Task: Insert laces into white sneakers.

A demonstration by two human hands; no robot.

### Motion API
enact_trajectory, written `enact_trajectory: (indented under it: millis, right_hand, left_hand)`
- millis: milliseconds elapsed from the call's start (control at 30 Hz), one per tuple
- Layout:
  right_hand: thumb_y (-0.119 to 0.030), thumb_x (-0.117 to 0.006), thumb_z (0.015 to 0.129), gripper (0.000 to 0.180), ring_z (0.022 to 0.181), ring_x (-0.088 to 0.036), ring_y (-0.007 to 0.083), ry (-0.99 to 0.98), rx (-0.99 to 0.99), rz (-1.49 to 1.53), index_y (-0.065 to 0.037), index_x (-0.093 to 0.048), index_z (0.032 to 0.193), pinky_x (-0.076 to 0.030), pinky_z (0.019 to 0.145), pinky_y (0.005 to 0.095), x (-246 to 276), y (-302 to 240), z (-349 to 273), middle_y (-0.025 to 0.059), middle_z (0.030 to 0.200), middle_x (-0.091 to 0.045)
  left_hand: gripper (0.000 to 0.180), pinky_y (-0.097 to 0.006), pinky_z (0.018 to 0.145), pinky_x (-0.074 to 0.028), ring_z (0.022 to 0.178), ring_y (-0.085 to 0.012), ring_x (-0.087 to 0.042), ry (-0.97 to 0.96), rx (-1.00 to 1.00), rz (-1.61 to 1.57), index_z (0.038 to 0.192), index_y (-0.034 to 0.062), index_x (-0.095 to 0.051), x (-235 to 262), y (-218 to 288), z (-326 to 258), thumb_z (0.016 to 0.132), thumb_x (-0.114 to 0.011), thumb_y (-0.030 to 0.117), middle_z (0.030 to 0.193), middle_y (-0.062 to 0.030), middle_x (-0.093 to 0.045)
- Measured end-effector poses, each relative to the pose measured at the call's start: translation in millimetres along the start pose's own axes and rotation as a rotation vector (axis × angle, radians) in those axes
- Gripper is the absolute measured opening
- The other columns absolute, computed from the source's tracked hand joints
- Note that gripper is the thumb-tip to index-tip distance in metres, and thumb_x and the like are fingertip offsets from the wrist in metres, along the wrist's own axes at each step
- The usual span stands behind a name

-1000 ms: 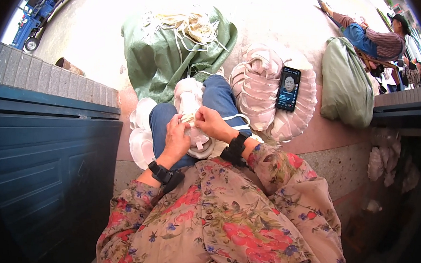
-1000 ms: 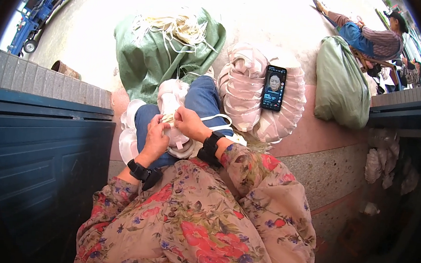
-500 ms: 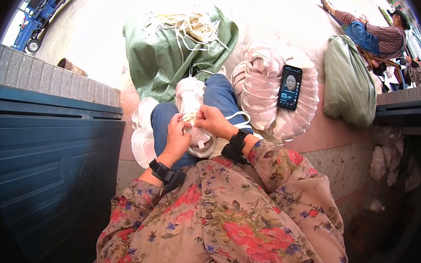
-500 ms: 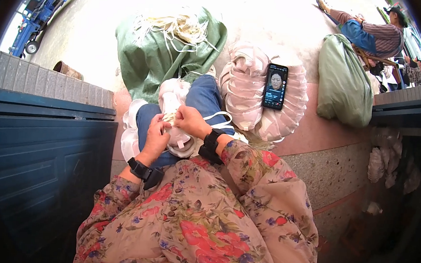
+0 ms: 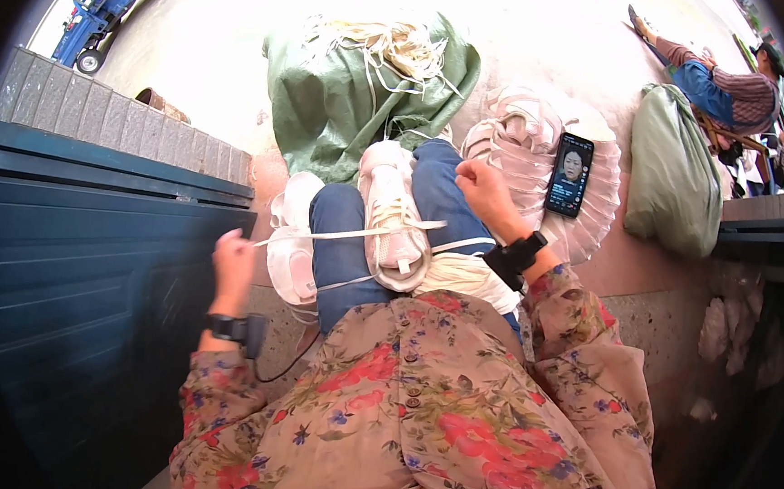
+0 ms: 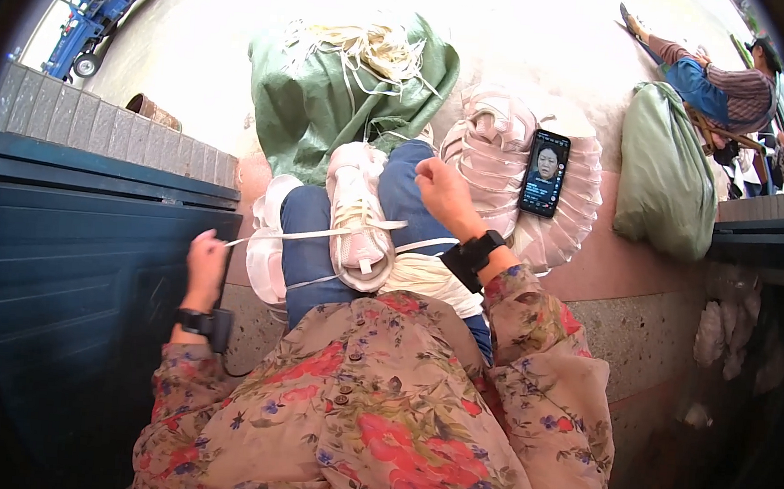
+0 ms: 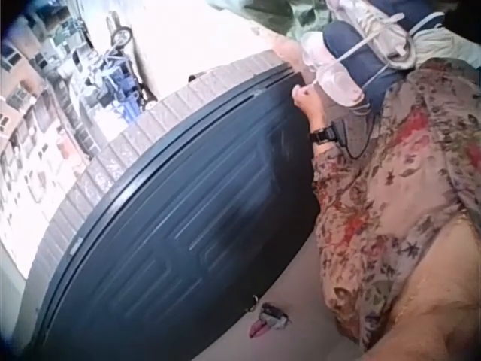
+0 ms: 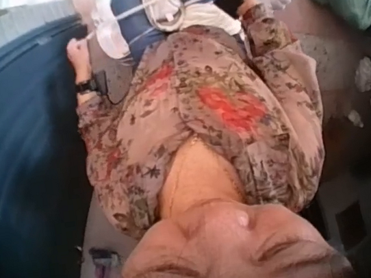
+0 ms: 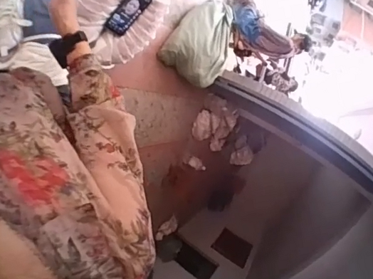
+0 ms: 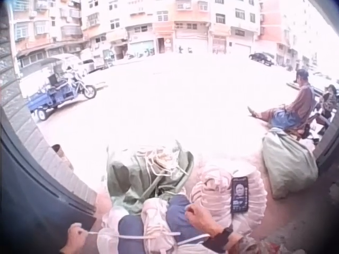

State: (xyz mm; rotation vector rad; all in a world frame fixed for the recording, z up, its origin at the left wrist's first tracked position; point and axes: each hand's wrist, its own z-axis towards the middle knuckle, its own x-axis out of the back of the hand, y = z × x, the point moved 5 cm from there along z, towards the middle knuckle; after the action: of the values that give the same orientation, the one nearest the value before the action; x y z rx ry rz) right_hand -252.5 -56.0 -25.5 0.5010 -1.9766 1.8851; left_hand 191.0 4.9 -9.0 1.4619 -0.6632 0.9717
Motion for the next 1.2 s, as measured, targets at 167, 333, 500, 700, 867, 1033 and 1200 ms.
enact_trajectory:
  millis: [167,333,500,700,867,1033,1200]
  right_hand:
    - [-0.006,-0.054,0.074,0.018,0.077,-0.058,0.0293,-0.13,0.082,-0.055,-0.004,-0.058,0.092,-0.046,0.069,0.0355,-15,-14,0,0.0143,0.079,-0.06]
    - [0.001,-0.054,0.066,0.033,0.083,-0.053,0.0288,-0.316,0.549,-0.307,-0.01,-0.059,0.097,-0.044,0.07,0.0369,-59,-45,-11,0.0104,0.082,-0.052]
    - [-0.01,-0.056,0.067,0.006,0.082,-0.051,0.0193,-0.355,0.717,-0.774,-0.012,-0.056,0.073,-0.037,0.065,0.032,-69,-63,-9,0.0045,0.081,-0.052]
    - [-0.007,-0.052,0.067,0.003,0.081,-0.05,0.023,-0.195,0.541,-0.869,-0.009,-0.053,0.067,-0.04,0.069,0.0362,-6,-30,-7,0.0071,0.076,-0.049]
    - [-0.002,-0.051,0.068,0.021,0.075,-0.055,0.0313,-0.035,0.345,-0.677,-0.004,-0.057,0.088,-0.045,0.068,0.0396,39,-30,-3,0.0122,0.077,-0.055]
    - [-0.002,-0.053,0.067,0.032,0.085,-0.053,0.0308,-0.26,0.613,-0.392,-0.003,-0.054,0.099,-0.044,0.074,0.0376,-31,-62,-24,0.0137,0.091,-0.054]
    - [-0.009,-0.053,0.073,0.014,0.077,-0.056,0.0299,-0.415,0.543,-0.525,-0.004,-0.057,0.085,-0.043,0.071,0.0401,-61,-43,-27,0.0104,0.075,-0.059]
  left_hand:
    - [0.018,-0.034,0.054,-0.038,0.055,-0.0212,-0.046,-0.072,0.589,0.127,0.058,0.0003,-0.051,108,-139,-36,0.069,-0.055,0.015,0.059,-0.0058,-0.049]
    - [0.018,-0.03,0.048,-0.035,0.051,-0.0107,-0.044,-0.165,0.711,-0.104,0.061,0.0003,-0.055,102,-103,-47,0.07,-0.058,0.015,0.054,0.0004,-0.046]
    - [0.021,-0.031,0.064,-0.044,0.068,-0.02,-0.058,-0.184,0.275,0.046,0.078,-0.0029,-0.061,43,-73,-30,0.074,-0.059,0.017,0.072,-0.0116,-0.061]
    - [0.01,-0.038,0.073,-0.042,0.079,-0.0304,-0.056,-0.194,-0.242,-0.008,0.077,0.0015,-0.06,-19,43,-7,0.071,-0.059,0.009,0.079,-0.0139,-0.06]
    - [0.011,-0.037,0.074,-0.043,0.082,-0.0307,-0.054,-0.207,-0.349,-0.195,0.083,0.0028,-0.06,-54,121,-14,0.074,-0.057,0.008,0.083,-0.0143,-0.06]
    - [0.016,-0.038,0.071,-0.044,0.079,-0.0312,-0.054,-0.304,-0.286,-0.167,0.089,0.0033,-0.06,-94,157,-15,0.077,-0.056,0.014,0.082,-0.0149,-0.059]
    - [0.017,-0.042,0.068,-0.045,0.075,-0.034,-0.054,-0.506,-0.288,-0.032,0.081,0.0049,-0.062,-95,172,-21,0.078,-0.057,0.021,0.068,-0.0143,-0.057]
